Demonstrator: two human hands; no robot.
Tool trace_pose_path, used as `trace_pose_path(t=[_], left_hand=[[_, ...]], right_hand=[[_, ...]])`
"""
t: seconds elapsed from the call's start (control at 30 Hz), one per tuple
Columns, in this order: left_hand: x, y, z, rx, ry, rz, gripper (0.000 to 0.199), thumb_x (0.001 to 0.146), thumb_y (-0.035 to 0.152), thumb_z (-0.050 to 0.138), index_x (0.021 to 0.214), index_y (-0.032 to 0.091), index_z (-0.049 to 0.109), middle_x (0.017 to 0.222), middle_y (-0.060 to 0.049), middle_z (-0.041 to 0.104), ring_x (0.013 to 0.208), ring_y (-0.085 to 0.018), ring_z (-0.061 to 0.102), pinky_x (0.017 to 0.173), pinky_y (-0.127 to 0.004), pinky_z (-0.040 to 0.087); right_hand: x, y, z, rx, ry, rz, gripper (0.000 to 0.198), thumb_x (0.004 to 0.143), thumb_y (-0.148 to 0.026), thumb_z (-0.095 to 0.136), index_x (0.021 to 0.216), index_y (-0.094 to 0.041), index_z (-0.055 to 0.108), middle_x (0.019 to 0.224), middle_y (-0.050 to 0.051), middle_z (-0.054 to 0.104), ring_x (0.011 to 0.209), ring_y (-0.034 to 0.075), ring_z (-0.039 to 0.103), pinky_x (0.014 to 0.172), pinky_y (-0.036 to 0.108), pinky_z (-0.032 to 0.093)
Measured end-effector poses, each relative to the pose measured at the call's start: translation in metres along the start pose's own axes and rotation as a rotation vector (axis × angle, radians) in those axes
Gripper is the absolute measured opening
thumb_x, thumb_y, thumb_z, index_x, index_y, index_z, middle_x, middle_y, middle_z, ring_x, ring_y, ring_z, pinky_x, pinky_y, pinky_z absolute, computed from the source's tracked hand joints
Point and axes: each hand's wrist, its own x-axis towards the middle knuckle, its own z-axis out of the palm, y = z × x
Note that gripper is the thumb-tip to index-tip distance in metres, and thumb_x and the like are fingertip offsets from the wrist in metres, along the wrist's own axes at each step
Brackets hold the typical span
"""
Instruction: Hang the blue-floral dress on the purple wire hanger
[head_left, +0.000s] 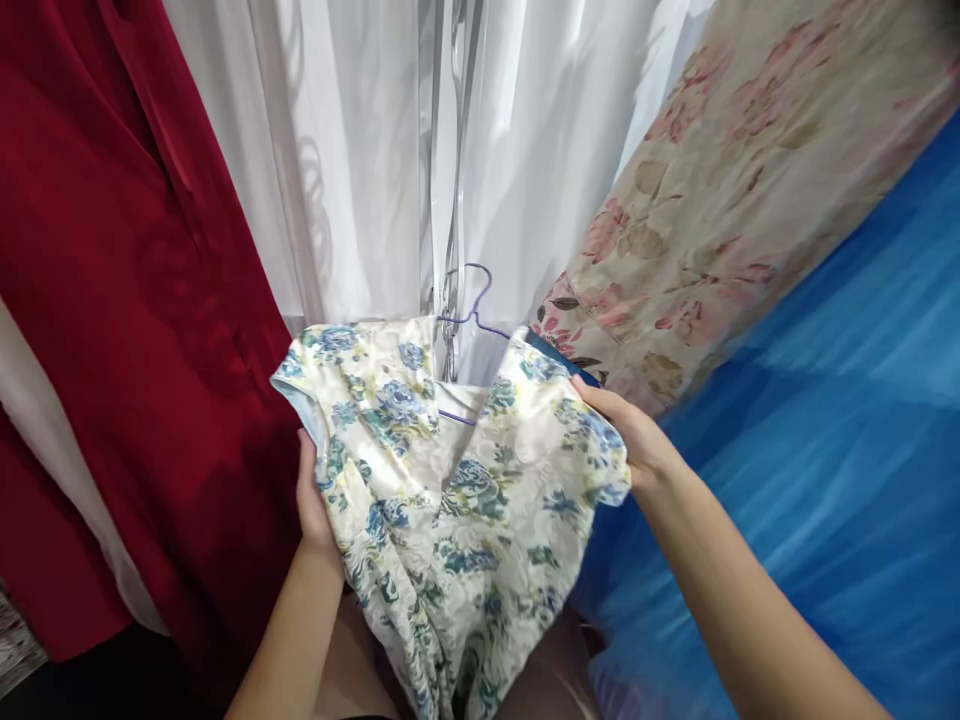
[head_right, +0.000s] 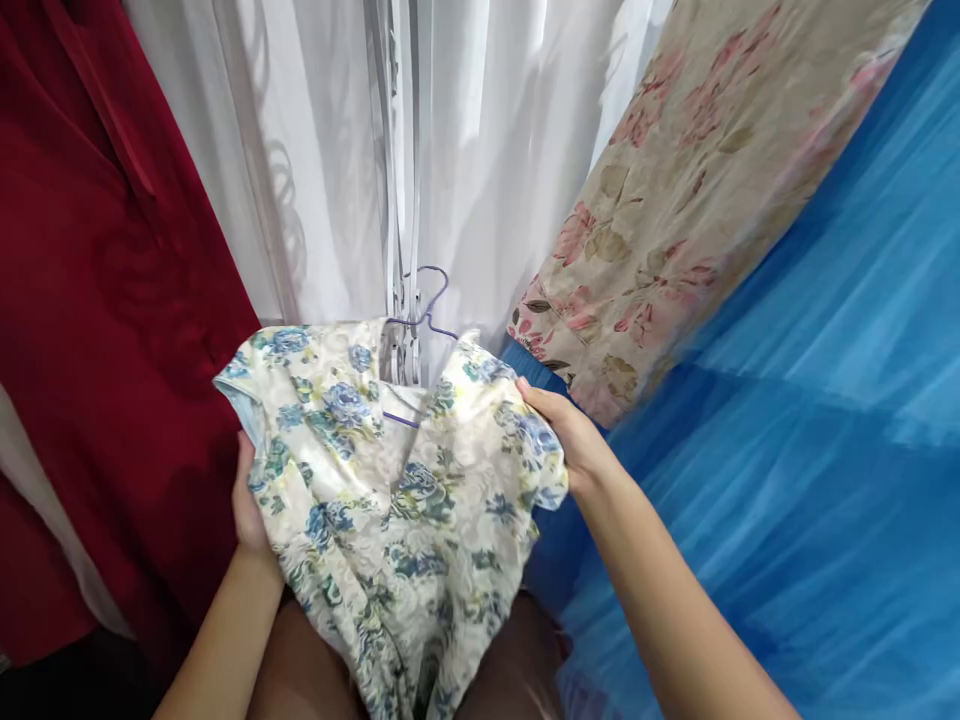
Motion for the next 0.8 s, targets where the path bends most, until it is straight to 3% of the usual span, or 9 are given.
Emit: trace_pose_path(t=[0.07, 0.13, 0.3, 0.4, 0.47, 0.53, 0.57, 0.67, 0.8], left_hand=[[-0.013, 0.005, -0.012, -0.148, 0.216, 0.005, 0.072, 0.090, 0.079, 0.022, 0.138, 0.036, 0.055, 0.126, -0.007, 0.069, 0.129, -0.035, 0.056, 0.098, -0.054, 0.052], [-0.026, 0.003, -0.020, -0.198, 0.376, -0.069, 0.060, 0.086, 0.071, 0.050, 0.133, 0.036, 0.059, 0.124, -0.006, 0.070, 0.126, -0.035, 0.058, 0.098, -0.051, 0.053], [-0.062, -0.031, -0.016, -0.110, 0.501, -0.325, 0.073, 0.065, 0.040, 0.086, 0.131, 0.022, 0.061, 0.119, -0.010, 0.072, 0.120, -0.037, 0.063, 0.103, -0.048, 0.050], [-0.082, -0.060, -0.004, 0.002, 0.601, -0.348, 0.066, 0.064, 0.040, 0.086, 0.121, 0.015, 0.064, 0.113, -0.013, 0.073, 0.118, -0.036, 0.063, 0.105, -0.046, 0.047], [-0.093, -0.076, 0.001, 0.074, 0.616, -0.383, 0.059, 0.064, 0.039, 0.085, 0.113, 0.013, 0.066, 0.112, -0.014, 0.073, 0.116, -0.035, 0.064, 0.104, -0.045, 0.046], [-0.101, -0.089, 0.003, 0.118, 0.580, -0.448, 0.052, 0.066, 0.037, 0.082, 0.109, 0.013, 0.066, 0.110, -0.014, 0.073, 0.112, -0.034, 0.066, 0.100, -0.044, 0.048], [-0.104, -0.093, 0.004, 0.137, 0.560, -0.475, 0.047, 0.068, 0.035, 0.080, 0.107, 0.014, 0.066, 0.108, -0.013, 0.074, 0.110, -0.033, 0.066, 0.098, -0.043, 0.049], [-0.109, -0.101, 0.009, 0.176, 0.504, -0.477, 0.034, 0.071, 0.029, 0.073, 0.103, 0.019, 0.067, 0.105, -0.008, 0.074, 0.109, -0.030, 0.066, 0.096, -0.039, 0.050], [-0.112, -0.101, 0.016, 0.144, 0.427, -0.424, 0.029, 0.074, 0.029, 0.069, 0.102, 0.024, 0.067, 0.106, -0.005, 0.072, 0.112, -0.028, 0.064, 0.099, -0.038, 0.049]], right_hand=[[0.012, -0.005, 0.006, -0.024, -0.022, -0.011, 0.029, 0.087, -0.037, 0.065, 0.103, -0.015, 0.076, 0.080, 0.012, 0.079, 0.065, 0.028, 0.075, 0.059, 0.037, 0.061], [0.016, -0.008, 0.004, -0.095, -0.048, -0.009, 0.028, 0.083, -0.038, 0.070, 0.095, -0.014, 0.077, 0.073, 0.011, 0.078, 0.056, 0.024, 0.072, 0.052, 0.032, 0.058], [0.010, -0.008, -0.013, -0.421, -0.134, 0.012, 0.037, 0.079, -0.050, 0.074, 0.087, -0.014, 0.079, 0.070, 0.011, 0.076, 0.057, 0.024, 0.069, 0.050, 0.031, 0.054], [-0.002, 0.016, -0.012, -0.607, 0.259, -0.498, 0.035, 0.081, -0.050, 0.072, 0.096, -0.019, 0.077, 0.087, 0.009, 0.075, 0.081, 0.028, 0.069, 0.073, 0.039, 0.055], [-0.017, 0.056, -0.005, -0.653, 0.684, -0.935, 0.029, 0.083, -0.043, 0.072, 0.099, -0.019, 0.073, 0.098, 0.009, 0.070, 0.098, 0.029, 0.063, 0.089, 0.044, 0.049], [-0.037, 0.112, 0.007, -0.598, 0.889, -1.144, 0.019, 0.086, -0.036, 0.069, 0.092, -0.019, 0.067, 0.095, 0.009, 0.065, 0.100, 0.028, 0.059, 0.094, 0.044, 0.044], [-0.047, 0.141, 0.015, -0.554, 0.825, -1.103, 0.015, 0.089, -0.035, 0.066, 0.088, -0.020, 0.063, 0.087, 0.006, 0.061, 0.090, 0.025, 0.058, 0.087, 0.040, 0.045], [-0.066, 0.216, 0.038, -0.553, 0.219, -0.532, 0.019, 0.097, -0.040, 0.053, 0.101, -0.022, 0.059, 0.084, 0.004, 0.060, 0.077, 0.021, 0.058, 0.070, 0.032, 0.047], [-0.061, 0.240, 0.058, -0.384, -0.015, -0.284, 0.030, 0.102, -0.045, 0.041, 0.084, -0.022, 0.050, 0.072, -0.001, 0.050, 0.066, 0.016, 0.049, 0.064, 0.028, 0.041]])
